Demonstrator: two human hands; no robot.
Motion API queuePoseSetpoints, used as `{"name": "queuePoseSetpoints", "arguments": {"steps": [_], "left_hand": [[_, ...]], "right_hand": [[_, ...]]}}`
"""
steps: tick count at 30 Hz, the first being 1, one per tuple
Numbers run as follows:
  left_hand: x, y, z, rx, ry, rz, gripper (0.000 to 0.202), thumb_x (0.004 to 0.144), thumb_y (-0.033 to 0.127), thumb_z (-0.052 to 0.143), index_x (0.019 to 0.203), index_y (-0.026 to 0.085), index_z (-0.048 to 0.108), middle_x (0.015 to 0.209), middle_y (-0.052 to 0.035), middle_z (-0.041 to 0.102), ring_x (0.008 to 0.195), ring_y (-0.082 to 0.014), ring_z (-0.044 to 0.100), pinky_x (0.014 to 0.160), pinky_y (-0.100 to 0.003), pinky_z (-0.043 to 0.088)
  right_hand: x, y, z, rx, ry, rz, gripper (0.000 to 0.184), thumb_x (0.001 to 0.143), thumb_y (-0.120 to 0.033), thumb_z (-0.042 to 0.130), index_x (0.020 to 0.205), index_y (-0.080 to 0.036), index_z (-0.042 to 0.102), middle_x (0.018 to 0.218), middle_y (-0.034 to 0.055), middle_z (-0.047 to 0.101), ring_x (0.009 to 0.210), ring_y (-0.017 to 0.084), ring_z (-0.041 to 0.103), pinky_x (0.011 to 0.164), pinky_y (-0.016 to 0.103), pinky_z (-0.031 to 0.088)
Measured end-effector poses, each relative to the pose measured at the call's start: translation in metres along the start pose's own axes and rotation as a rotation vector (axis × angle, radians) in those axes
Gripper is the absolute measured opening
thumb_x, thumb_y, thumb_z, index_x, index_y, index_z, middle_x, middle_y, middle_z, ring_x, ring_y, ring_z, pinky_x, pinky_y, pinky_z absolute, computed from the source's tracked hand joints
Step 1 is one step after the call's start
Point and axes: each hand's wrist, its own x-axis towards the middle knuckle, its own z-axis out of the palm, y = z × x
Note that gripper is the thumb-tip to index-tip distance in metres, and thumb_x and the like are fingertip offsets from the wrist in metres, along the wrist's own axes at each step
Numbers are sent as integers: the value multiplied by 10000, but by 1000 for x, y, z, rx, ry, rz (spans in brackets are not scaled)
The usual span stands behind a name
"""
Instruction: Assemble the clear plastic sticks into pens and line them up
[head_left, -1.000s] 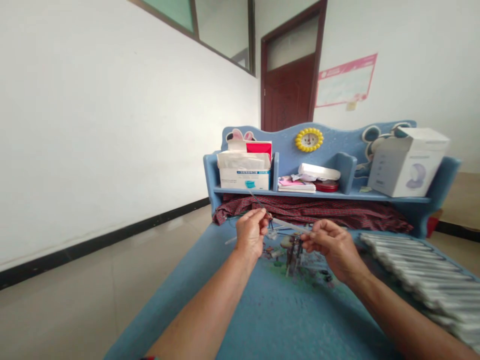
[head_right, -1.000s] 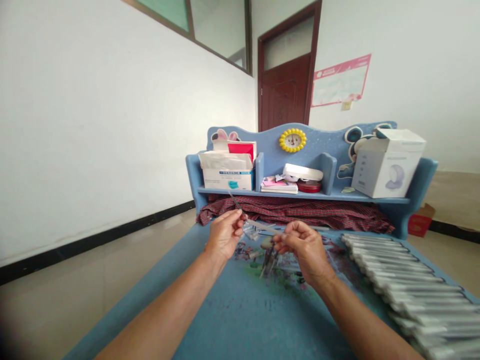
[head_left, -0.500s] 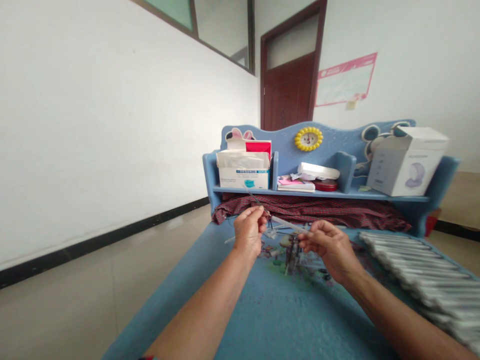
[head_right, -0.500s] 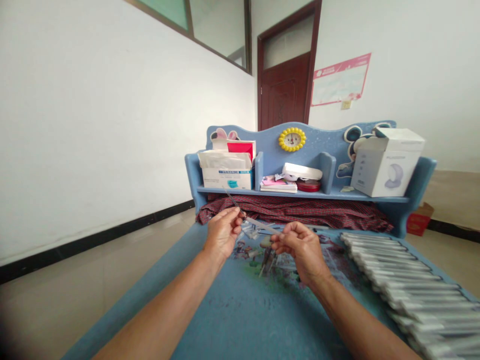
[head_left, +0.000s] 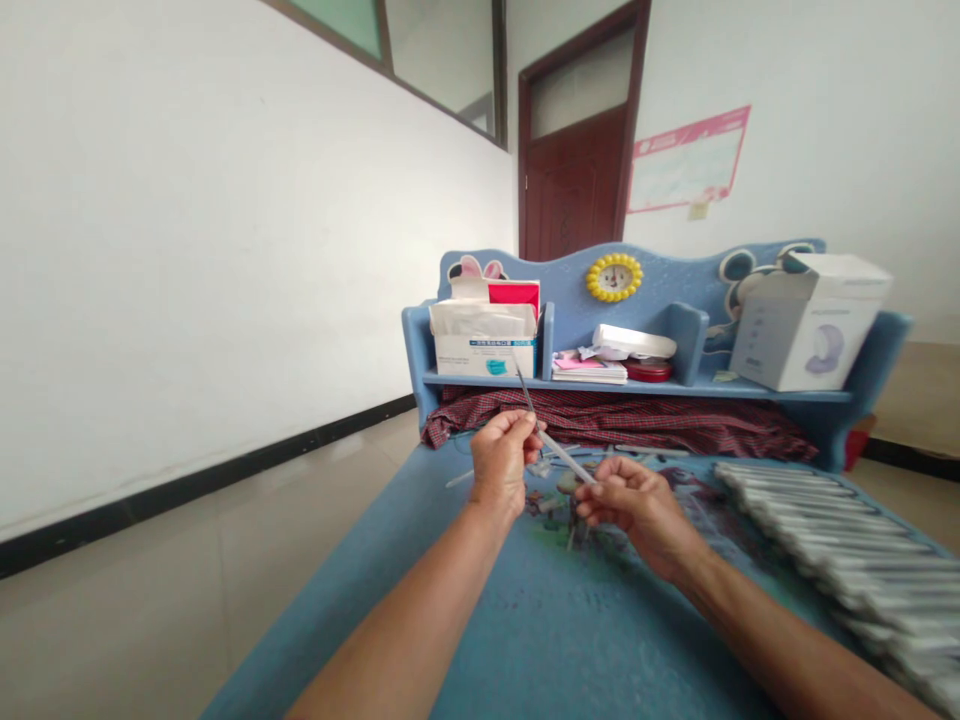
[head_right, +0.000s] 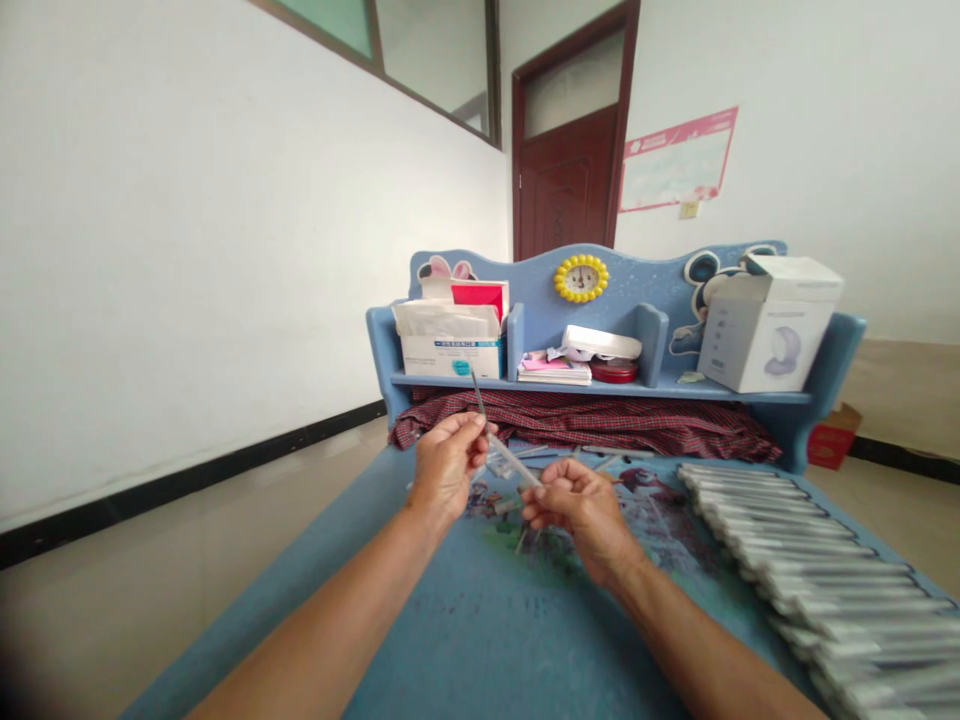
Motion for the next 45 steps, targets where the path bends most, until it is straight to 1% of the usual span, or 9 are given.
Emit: {"name": "queuePoseSetpoints", "arguments": {"steps": [5, 9, 11, 15, 21, 28, 35, 38, 45], "left_hand": [[-4, 2, 3, 92, -21, 87, 163, 644, 283, 628, 655, 125, 592, 501, 16, 550, 387, -41, 414, 382, -159, 298], [-8, 0, 6, 148, -64, 127, 160, 677, 289, 602, 654, 132, 583, 473, 27, 528, 393, -53, 428, 391, -163, 317], [-11, -1, 7, 185, -87, 148, 154, 688, 285, 593, 660, 134, 580, 474, 30, 529, 398, -55, 434, 395, -162, 327], [-15, -3, 9, 268, -119, 185, 150, 695, 282, 589, 664, 135, 581, 469, 36, 527, 397, -59, 438, 397, -164, 339], [-20, 0, 10, 240, -160, 171, 176, 717, 304, 572, 687, 131, 584, 489, 19, 556, 419, -71, 476, 419, -171, 372], [-22, 1, 11, 261, -176, 178, 150, 707, 280, 583, 708, 131, 591, 479, 14, 569, 404, -74, 481, 411, -172, 380], [-22, 0, 10, 274, -205, 158, 189, 701, 307, 591, 775, 135, 618, 502, 11, 576, 423, -82, 495, 421, -180, 389], [-21, 0, 9, 310, -222, 135, 226, 693, 335, 595, 785, 131, 630, 518, 5, 579, 446, -91, 504, 422, -184, 379], [-21, -6, 9, 498, -343, 74, 215, 657, 318, 617, 731, 121, 661, 596, -6, 611, 522, -97, 513, 493, -196, 389]], "right_hand": [[-3, 2, 5, -78, -49, 16, 292, 619, -296, 702, 823, -155, 548, 678, 42, 674, 571, 160, 632, 540, 262, 472], [-4, 7, 8, -236, -109, 7, 252, 661, -322, 661, 790, -146, 534, 621, 26, 652, 513, 135, 603, 493, 237, 438], [-4, 9, 10, -278, -128, 2, 241, 681, -330, 641, 779, -153, 509, 607, 15, 641, 505, 128, 595, 478, 228, 420], [-2, 13, 9, -321, -110, -14, 249, 691, -351, 629, 761, -159, 487, 608, 13, 632, 504, 126, 587, 471, 228, 408], [0, 13, 7, -335, -73, -49, 275, 684, -372, 638, 770, -165, 479, 636, 17, 633, 518, 118, 580, 477, 226, 401], [1, 14, 5, -340, -81, -70, 278, 701, -378, 633, 773, -167, 468, 640, 7, 621, 526, 112, 577, 485, 222, 401], [2, 14, 3, -326, -94, -76, 269, 711, -375, 627, 779, -169, 468, 646, 4, 622, 542, 118, 587, 495, 228, 416], [3, 14, 2, -321, -89, -79, 274, 707, -382, 629, 777, -172, 467, 640, 1, 622, 536, 119, 589, 493, 228, 421], [5, 9, 2, -327, -56, -116, 277, 695, -391, 622, 778, -177, 467, 628, -1, 628, 492, 114, 579, 450, 217, 414]]}}
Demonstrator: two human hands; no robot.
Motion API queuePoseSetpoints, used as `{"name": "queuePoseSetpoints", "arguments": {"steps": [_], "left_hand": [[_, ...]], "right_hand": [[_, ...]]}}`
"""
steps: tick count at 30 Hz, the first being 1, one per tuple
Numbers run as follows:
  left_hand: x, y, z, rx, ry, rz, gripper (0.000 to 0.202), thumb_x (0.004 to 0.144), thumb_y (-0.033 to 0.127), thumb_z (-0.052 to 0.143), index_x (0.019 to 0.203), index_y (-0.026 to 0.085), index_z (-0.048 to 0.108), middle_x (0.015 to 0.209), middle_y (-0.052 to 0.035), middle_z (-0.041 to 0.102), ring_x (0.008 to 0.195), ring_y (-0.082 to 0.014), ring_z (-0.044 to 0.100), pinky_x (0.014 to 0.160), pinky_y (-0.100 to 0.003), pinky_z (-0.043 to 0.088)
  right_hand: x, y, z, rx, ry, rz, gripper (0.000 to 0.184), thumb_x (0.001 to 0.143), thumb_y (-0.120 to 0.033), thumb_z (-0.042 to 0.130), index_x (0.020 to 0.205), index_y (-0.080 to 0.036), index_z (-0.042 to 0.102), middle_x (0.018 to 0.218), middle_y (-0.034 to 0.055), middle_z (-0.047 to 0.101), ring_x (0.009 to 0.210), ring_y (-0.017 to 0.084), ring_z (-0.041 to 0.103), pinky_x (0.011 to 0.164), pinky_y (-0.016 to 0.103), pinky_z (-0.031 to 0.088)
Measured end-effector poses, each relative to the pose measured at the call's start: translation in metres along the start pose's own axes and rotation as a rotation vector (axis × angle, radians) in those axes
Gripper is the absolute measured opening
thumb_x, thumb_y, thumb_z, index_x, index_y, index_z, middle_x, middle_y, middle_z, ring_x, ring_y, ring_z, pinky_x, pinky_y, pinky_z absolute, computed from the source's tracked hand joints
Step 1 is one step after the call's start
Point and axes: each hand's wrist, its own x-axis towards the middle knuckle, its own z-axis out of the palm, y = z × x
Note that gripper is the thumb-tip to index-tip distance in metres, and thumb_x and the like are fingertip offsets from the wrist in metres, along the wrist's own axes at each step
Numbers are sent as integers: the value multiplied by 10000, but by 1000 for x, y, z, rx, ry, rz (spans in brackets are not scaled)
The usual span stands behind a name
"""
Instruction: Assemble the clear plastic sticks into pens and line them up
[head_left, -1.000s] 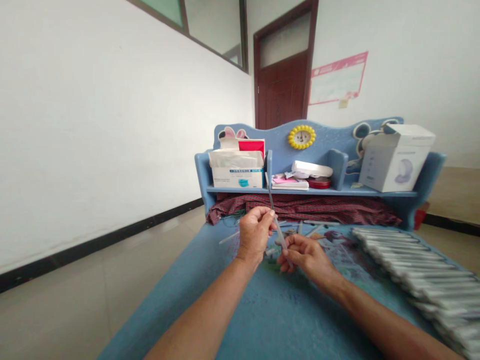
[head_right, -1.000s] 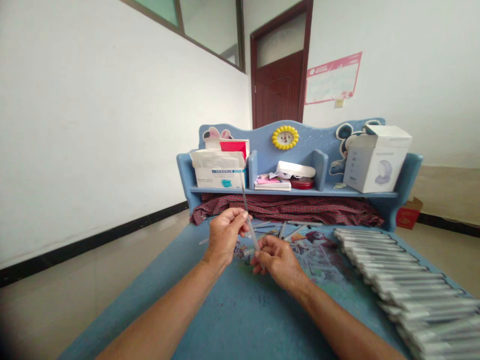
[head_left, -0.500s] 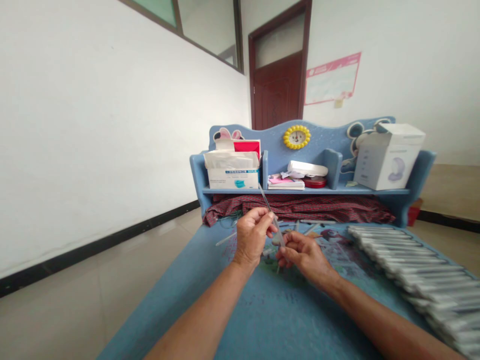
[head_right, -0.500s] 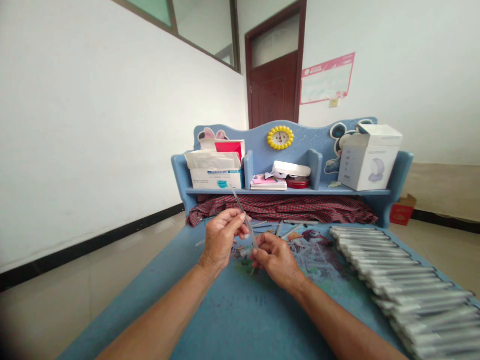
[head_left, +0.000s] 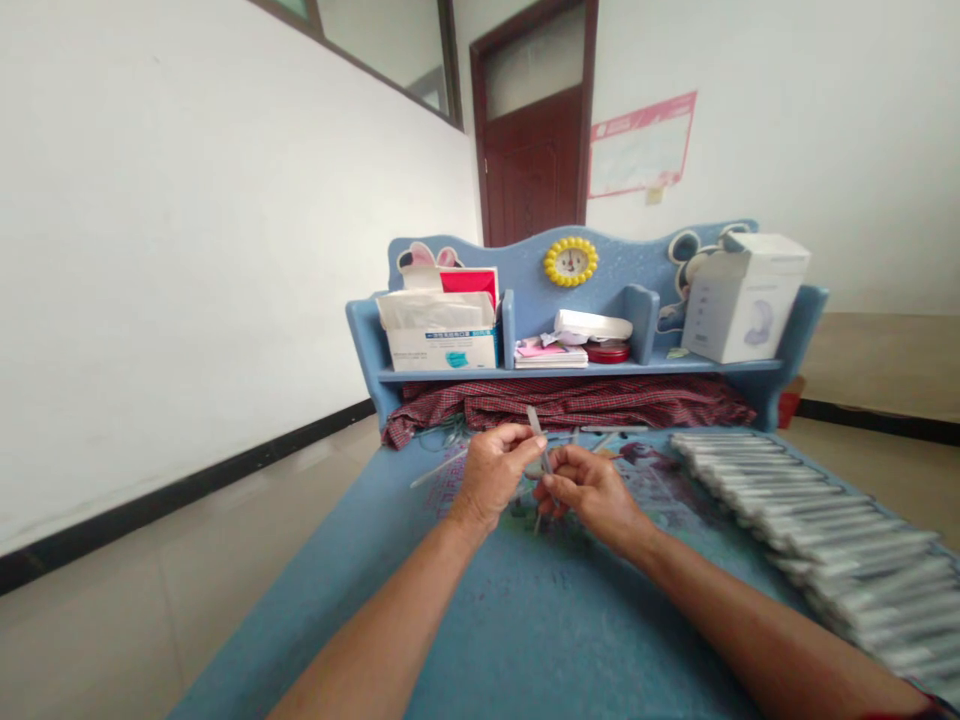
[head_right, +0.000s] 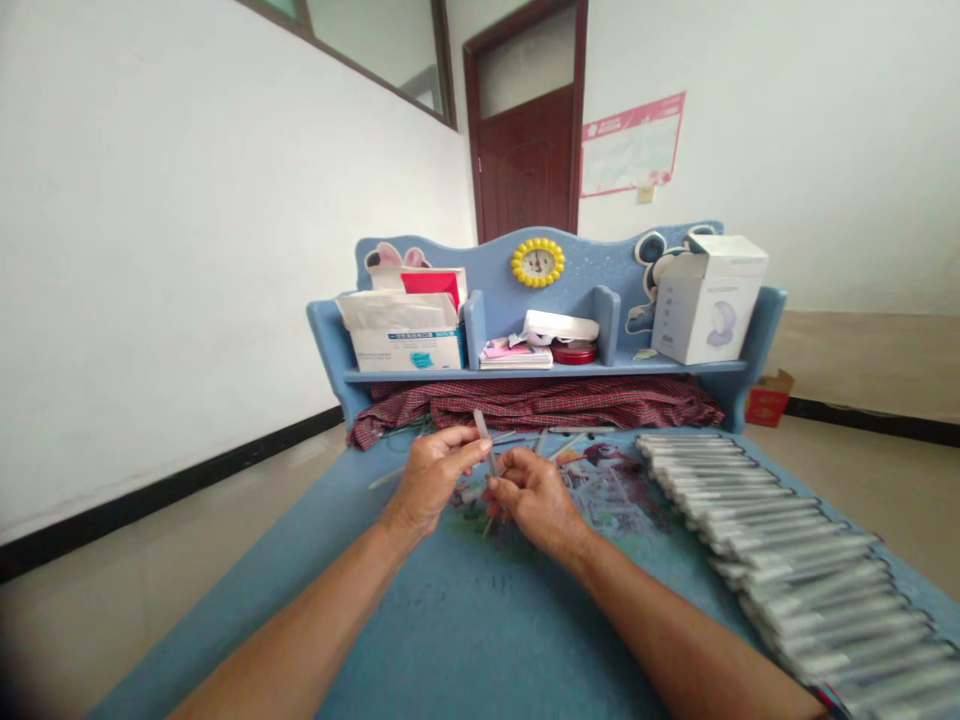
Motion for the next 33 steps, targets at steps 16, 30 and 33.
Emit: {"name": "queuePoseSetpoints", "arguments": {"steps": [16, 30, 33], "left_hand": [[30, -25, -55, 827, -276, -51, 88, 557, 216, 610, 477, 181, 611, 440, 32, 531, 478, -109, 463, 480, -208, 271], [-10, -29, 17, 796, -444, 466, 176, 752, 211, 509, 865, 201, 644, 825, -37, 613, 737, -153, 548, 651, -242, 386], [-26, -24, 41, 818, -618, 652, 242, 791, 165, 454, 969, 210, 612, 929, -48, 604, 891, -170, 518, 772, -275, 398]], "right_hand": [[8, -1, -24, -144, 70, 35, 158, 677, -285, 605, 743, -160, 534, 534, -27, 582, 424, 88, 511, 431, 212, 427], [19, -10, -72, -233, 211, 45, 165, 675, -295, 597, 737, -159, 528, 509, -20, 594, 374, 90, 508, 373, 193, 388], [19, -9, -73, -254, 223, 44, 138, 676, -271, 589, 730, -156, 534, 499, -23, 588, 368, 84, 504, 363, 181, 373]]}}
